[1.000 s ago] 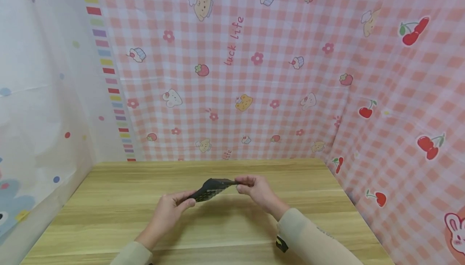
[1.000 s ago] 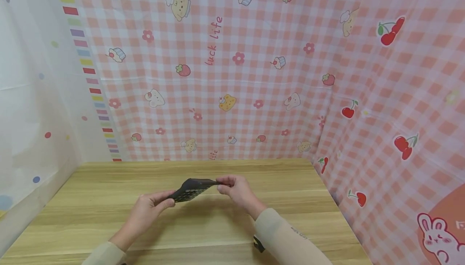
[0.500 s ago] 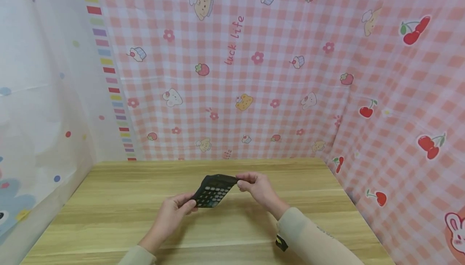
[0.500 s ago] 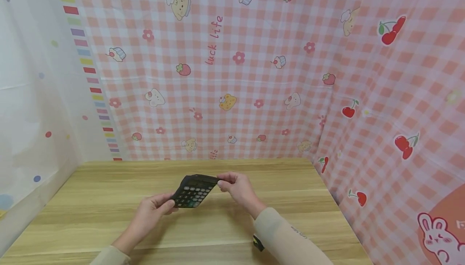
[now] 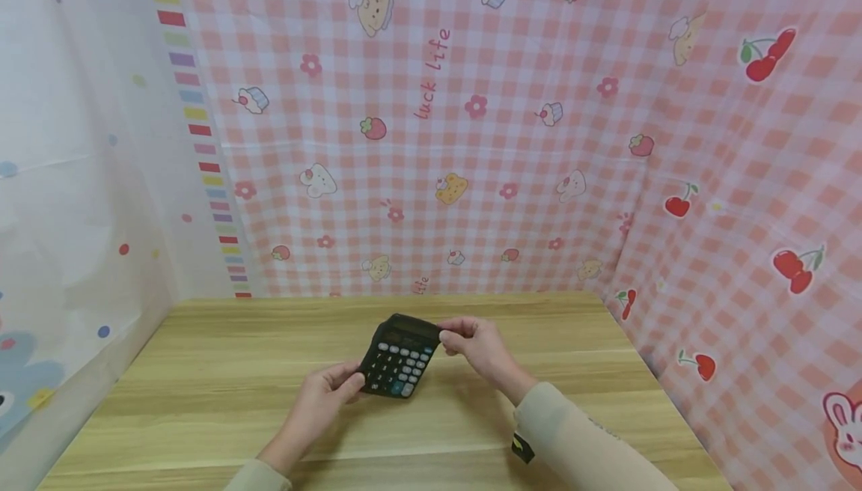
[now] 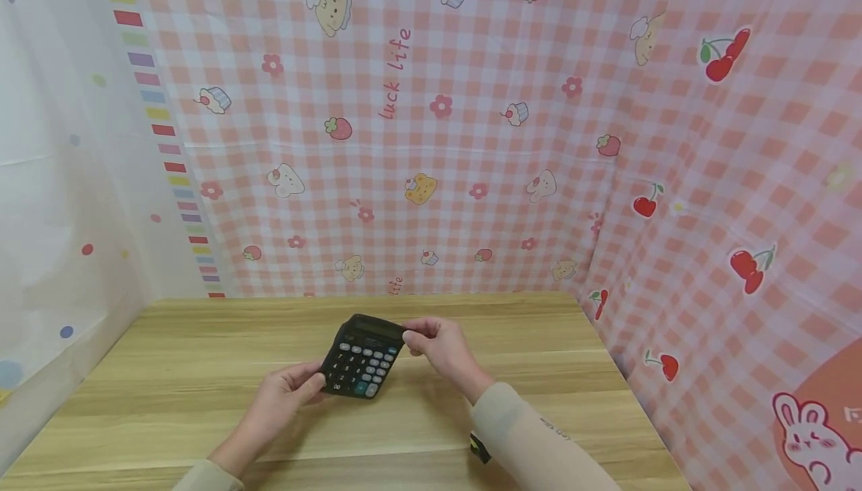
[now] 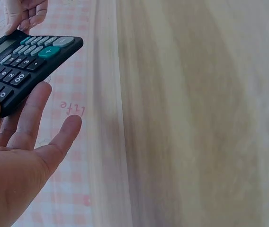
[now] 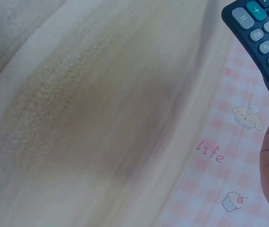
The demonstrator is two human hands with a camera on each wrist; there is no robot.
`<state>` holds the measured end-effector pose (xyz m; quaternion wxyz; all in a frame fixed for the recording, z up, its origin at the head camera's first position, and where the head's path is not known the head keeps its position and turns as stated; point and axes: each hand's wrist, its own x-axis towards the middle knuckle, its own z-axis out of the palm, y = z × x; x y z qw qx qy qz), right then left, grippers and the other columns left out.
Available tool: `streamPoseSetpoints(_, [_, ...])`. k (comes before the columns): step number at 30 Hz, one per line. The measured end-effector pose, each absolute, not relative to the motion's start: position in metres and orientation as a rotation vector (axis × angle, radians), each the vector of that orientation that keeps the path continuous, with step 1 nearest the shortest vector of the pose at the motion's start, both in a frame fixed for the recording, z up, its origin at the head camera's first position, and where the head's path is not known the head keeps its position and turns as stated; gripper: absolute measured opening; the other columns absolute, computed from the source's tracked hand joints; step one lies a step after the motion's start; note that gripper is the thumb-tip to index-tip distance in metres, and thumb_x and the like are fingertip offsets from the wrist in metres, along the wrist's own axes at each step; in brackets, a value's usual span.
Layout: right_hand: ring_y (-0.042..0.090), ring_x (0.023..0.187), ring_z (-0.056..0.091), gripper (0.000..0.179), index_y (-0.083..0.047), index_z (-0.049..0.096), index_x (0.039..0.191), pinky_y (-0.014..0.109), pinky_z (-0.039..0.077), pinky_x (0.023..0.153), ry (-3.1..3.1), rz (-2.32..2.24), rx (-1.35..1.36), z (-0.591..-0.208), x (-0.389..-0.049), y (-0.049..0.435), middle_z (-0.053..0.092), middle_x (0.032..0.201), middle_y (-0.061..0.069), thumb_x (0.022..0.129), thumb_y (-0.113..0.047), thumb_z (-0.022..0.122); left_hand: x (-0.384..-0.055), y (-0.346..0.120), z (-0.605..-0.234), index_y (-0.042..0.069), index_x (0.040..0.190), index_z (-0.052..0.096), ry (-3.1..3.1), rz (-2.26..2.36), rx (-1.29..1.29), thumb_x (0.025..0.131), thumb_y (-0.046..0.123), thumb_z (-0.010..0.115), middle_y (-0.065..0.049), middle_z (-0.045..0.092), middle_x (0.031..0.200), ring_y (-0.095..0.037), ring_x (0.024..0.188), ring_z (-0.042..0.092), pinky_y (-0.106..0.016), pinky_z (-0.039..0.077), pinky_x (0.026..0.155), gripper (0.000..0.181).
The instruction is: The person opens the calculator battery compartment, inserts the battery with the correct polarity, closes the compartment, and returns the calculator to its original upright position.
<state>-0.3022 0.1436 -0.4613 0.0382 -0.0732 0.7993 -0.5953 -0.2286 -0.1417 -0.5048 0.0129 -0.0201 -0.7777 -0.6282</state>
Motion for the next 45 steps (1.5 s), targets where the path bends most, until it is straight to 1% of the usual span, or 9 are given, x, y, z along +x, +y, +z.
streamPoseSetpoints(5, [0.031,0.098,0.077,0.020,-0.008,0.080,0.119,0.035,0.064,0.086,2.449,-1.810,-0.199,-0.457,-0.302,0.143,0.082,0.105,0.006,0.103,-0.016,0.073,-0.226,-0.140,-0.504,-0.010,0.137,0.064,-2.402,-2.049,-0.075,0.105,0.009,0.065,-0.028,0.073,0.130,-0.032,0.097,0.081,-0.040,0.067,0.087,0.037])
streamPoseSetpoints(10, [0.018,0.087,0.075,0.021,-0.008,0.080,0.119,0.042,0.064,0.090,2.464,-1.785,-0.183,-0.452,-0.303,0.143,0.081,0.101,0.003,0.103,-0.021,0.074,-0.224,-0.141,-0.505,-0.009,0.146,0.057,-2.375,-2.216,-0.109,0.108,0.015,0.062,-0.026,0.072,0.133,-0.036,0.102,0.081,-0.044,0.065,0.095,0.045])
streamPoseSetpoints(17, [0.014,0.081,0.070,0.021,-0.009,0.081,0.116,0.041,0.063,0.087,2.470,-1.773,-0.165,-0.447,-0.309,0.143,0.080,0.092,0.000,0.102,-0.023,0.075,-0.223,-0.139,-0.504,-0.014,0.150,0.048,-2.223,-2.477,-0.159,0.112,0.020,0.058,-0.022,0.074,0.132,-0.018,0.097,0.081,-0.043,0.064,0.099,0.052])
streamPoseSetpoints(21, [0.014,0.082,0.070,0.021,-0.010,0.081,0.115,0.042,0.063,0.089,2.474,-1.764,-0.151,-0.445,-0.311,0.142,0.080,0.092,0.000,0.102,-0.025,0.074,-0.222,-0.138,-0.505,-0.013,0.150,0.049,-2.143,-2.580,-0.148,0.111,0.020,0.058,-0.016,0.077,0.129,-0.017,0.097,0.081,-0.049,0.062,0.103,0.052])
streamPoseSetpoints(26, [0.014,0.082,0.069,0.022,-0.009,0.081,0.115,0.031,0.062,0.080,2.479,-1.774,-0.129,-0.447,-0.314,0.140,0.079,0.092,0.000,0.102,-0.026,0.075,-0.221,-0.136,-0.507,-0.006,0.145,0.059,-2.057,-2.694,-0.121,0.110,0.024,0.061,-0.008,0.081,0.121,-0.017,0.097,0.082,-0.049,0.061,0.104,0.046])
streamPoseSetpoints(30, [0.014,0.083,0.068,0.026,-0.009,0.081,0.115,0.029,0.061,0.079,2.492,-1.782,-0.110,-0.449,-0.316,0.139,0.078,0.094,0.002,0.101,-0.030,0.076,-0.217,-0.133,-0.508,0.009,0.131,0.071,-1.970,-2.783,-0.103,0.110,0.025,0.060,-0.004,0.083,0.114,-0.017,0.095,0.082,-0.047,0.062,0.103,0.028])
streamPoseSetpoints(34, [0.014,0.082,0.068,0.029,-0.007,0.080,0.116,0.028,0.061,0.078,2.483,-1.813,-0.107,-0.451,-0.317,0.137,0.077,0.094,0.003,0.101,-0.031,0.076,-0.213,-0.128,-0.507,0.017,0.119,0.073,-1.900,-2.846,-0.065,0.111,0.027,0.059,-0.003,0.083,0.113,-0.017,0.096,0.082,-0.047,0.061,0.104,0.019])
streamPoseSetpoints(40, [0.014,0.080,0.067,0.032,-0.003,0.079,0.117,0.028,0.061,0.076,2.410,-1.877,-0.076,-0.456,-0.317,0.132,0.078,0.093,0.004,0.102,-0.031,0.075,-0.208,-0.123,-0.506,0.018,0.120,0.070,-1.802,-2.903,-0.011,0.111,0.028,0.057,-0.003,0.083,0.114,-0.017,0.098,0.082,-0.047,0.061,0.104,0.018])
streamPoseSetpoints(45, [0.015,0.086,0.071,0.038,-0.004,0.076,0.121,0.032,0.064,0.082,2.370,-1.865,-0.037,-0.459,-0.314,0.127,0.079,0.101,0.007,0.102,-0.036,0.074,-0.207,-0.117,-0.507,0.015,0.124,0.070,-1.753,-2.900,0.042,0.111,0.029,0.058,-0.006,0.082,0.117,-0.018,0.099,0.082,-0.046,0.062,0.102,0.022])
